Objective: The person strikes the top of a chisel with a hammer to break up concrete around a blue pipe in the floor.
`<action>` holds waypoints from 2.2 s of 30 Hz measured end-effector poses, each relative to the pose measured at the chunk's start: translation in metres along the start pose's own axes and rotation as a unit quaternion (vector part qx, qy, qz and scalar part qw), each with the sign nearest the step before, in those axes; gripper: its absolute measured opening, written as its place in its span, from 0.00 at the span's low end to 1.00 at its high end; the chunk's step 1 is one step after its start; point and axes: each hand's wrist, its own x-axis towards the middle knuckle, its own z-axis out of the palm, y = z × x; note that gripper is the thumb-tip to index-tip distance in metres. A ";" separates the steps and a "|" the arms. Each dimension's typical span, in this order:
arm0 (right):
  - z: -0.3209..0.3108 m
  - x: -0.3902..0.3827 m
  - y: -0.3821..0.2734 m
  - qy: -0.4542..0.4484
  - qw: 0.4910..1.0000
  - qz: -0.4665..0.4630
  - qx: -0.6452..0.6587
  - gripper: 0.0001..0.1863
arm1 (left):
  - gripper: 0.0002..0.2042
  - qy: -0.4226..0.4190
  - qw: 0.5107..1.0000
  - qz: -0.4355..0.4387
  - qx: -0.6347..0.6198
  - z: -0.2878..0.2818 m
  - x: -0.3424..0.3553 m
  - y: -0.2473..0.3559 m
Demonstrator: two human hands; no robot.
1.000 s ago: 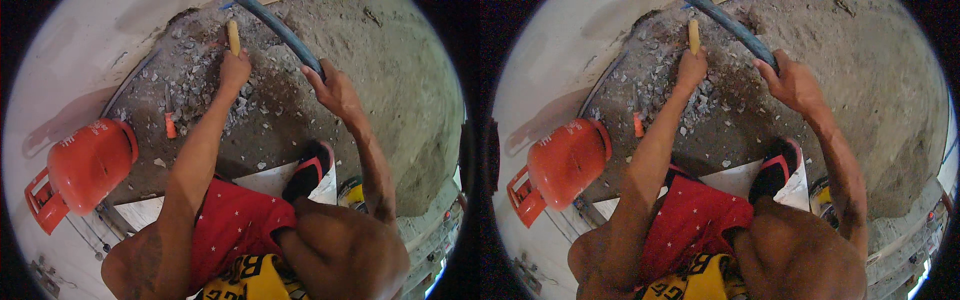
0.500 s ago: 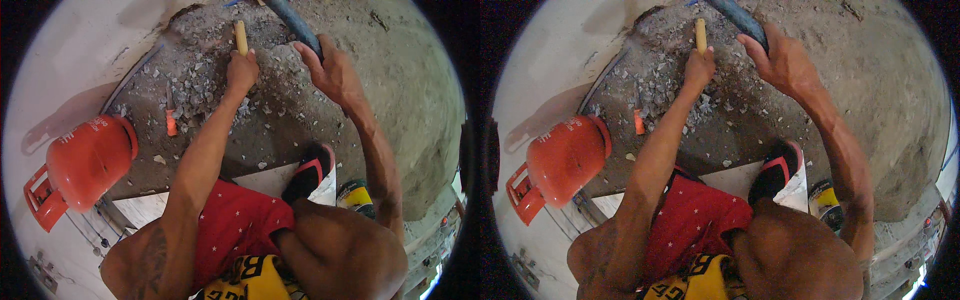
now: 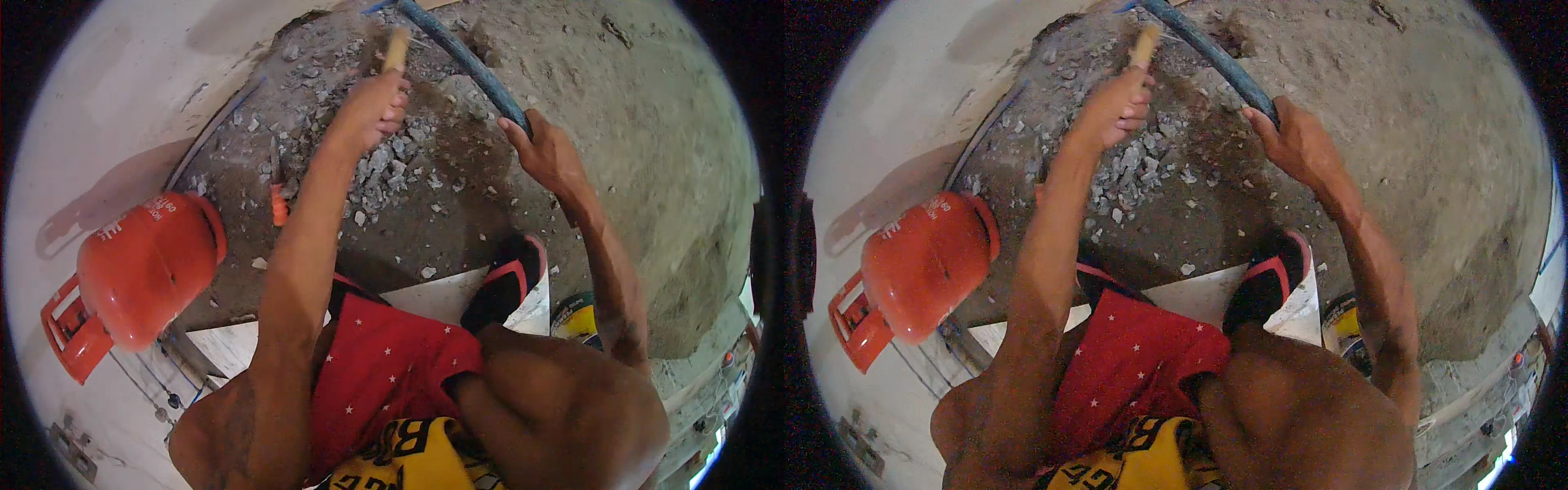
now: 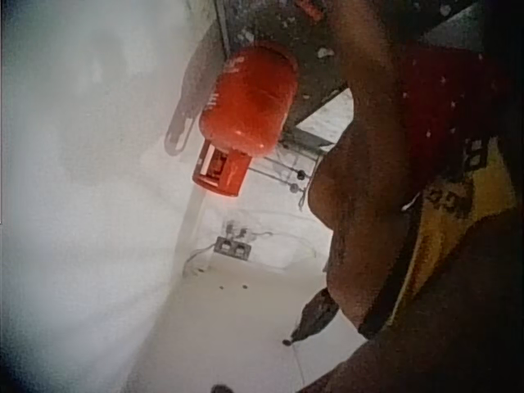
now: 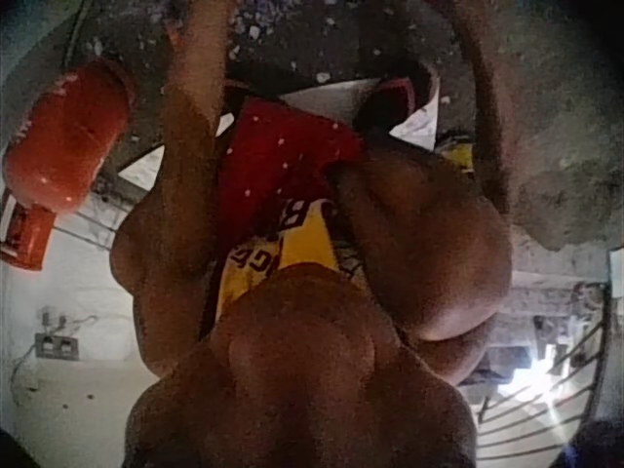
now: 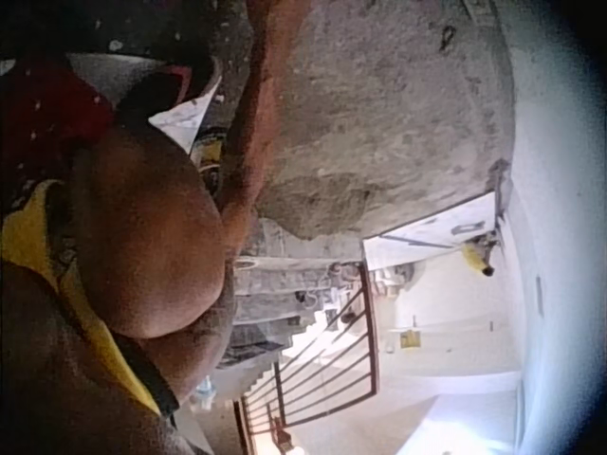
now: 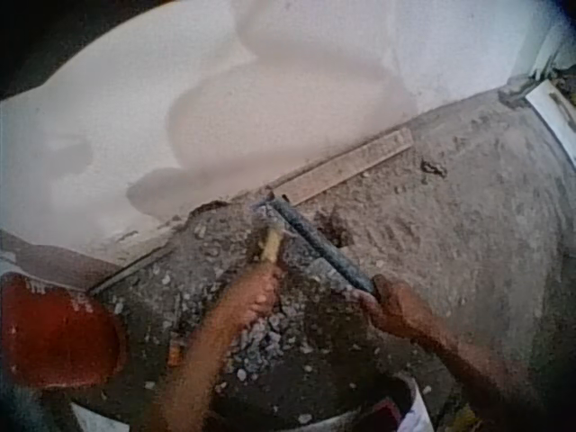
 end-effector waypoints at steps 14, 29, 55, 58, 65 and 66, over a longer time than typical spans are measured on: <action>0.000 -0.021 0.011 -0.030 0.999 0.038 -0.016 0.29 | 0.18 0.150 0.927 0.027 0.342 -0.005 0.015 -0.002; 0.000 -0.018 0.004 -0.017 0.999 0.028 0.014 0.28 | 0.21 0.184 0.887 -0.002 0.423 -0.012 0.010 0.010; -0.021 -0.032 -0.034 0.015 0.976 0.123 0.181 0.26 | 0.22 0.061 0.445 0.264 0.854 -0.074 -0.037 0.119; -0.062 -0.039 -0.042 0.050 0.968 0.103 0.222 0.24 | 0.22 0.003 0.365 0.210 0.907 -0.063 -0.047 0.144; -0.144 -0.050 -0.116 0.028 0.983 0.131 0.123 0.22 | 0.27 -0.082 0.461 0.215 0.857 -0.050 0.016 0.184; -0.144 -0.055 -0.119 0.043 0.982 0.106 0.150 0.21 | 0.26 -0.078 0.460 0.216 0.857 -0.052 0.022 0.189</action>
